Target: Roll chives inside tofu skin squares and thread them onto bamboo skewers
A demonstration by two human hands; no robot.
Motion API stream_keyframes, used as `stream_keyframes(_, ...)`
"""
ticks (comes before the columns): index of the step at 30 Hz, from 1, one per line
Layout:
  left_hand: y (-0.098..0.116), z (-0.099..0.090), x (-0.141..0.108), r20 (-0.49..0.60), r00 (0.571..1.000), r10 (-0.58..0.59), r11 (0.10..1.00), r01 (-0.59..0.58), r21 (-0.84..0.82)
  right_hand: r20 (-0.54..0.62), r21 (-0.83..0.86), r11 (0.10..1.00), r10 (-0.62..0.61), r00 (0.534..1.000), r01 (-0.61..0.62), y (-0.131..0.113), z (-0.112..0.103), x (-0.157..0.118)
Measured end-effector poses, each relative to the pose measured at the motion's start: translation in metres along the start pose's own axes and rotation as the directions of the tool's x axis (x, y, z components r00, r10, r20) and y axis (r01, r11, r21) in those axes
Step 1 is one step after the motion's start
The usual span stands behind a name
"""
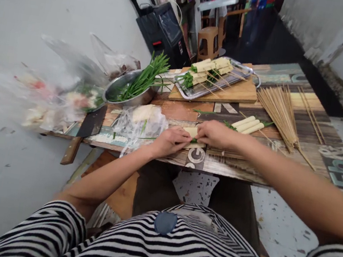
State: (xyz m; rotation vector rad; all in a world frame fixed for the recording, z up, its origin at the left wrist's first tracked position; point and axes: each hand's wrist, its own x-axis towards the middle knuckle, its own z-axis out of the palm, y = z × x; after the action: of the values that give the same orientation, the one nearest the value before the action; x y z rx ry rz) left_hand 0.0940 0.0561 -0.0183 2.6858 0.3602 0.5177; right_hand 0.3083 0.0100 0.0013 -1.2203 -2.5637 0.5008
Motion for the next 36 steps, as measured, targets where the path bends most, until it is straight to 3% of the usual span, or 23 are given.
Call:
stream_keyframes(3,0.001,-0.003,0.002,0.005,0.997,-0.074,0.995,0.075,-0.072,0.155,0.068,0.989,0.122,0.98,-0.134,0.004,-0.011,0.014)
stream_keyframes(8,0.002,-0.003,0.001,-0.053,0.993,-0.103,0.994,0.101,-0.048,0.211,0.006,0.967,0.248,0.945,-0.255,-0.003,-0.022,0.026)
stream_keyframes(13,-0.003,-0.002,-0.005,-0.142,0.988,0.062,0.998,-0.057,0.035,0.231,-0.049,0.985,0.175,0.957,-0.168,-0.014,-0.026,0.028)
stream_keyframes(18,-0.004,0.002,-0.008,-0.135,0.97,0.203,0.976,-0.189,0.109,0.236,-0.173,0.983,0.109,0.966,-0.069,-0.015,-0.019,0.027)
stream_keyframes(23,-0.005,0.006,-0.01,-0.124,0.971,0.204,0.966,-0.18,0.183,0.126,-0.422,0.906,0.035,0.991,0.021,-0.025,0.002,0.011)
stream_keyframes(28,-0.009,0.008,-0.009,-0.124,0.971,0.205,0.972,-0.186,0.145,0.036,-0.525,0.85,-0.035,0.999,0.049,-0.037,0.018,-0.008)
stream_keyframes(36,-0.005,0.007,-0.01,-0.129,0.963,0.236,0.958,-0.208,0.199,0.076,-0.591,0.803,-0.031,0.997,0.071,-0.041,0.014,-0.008)
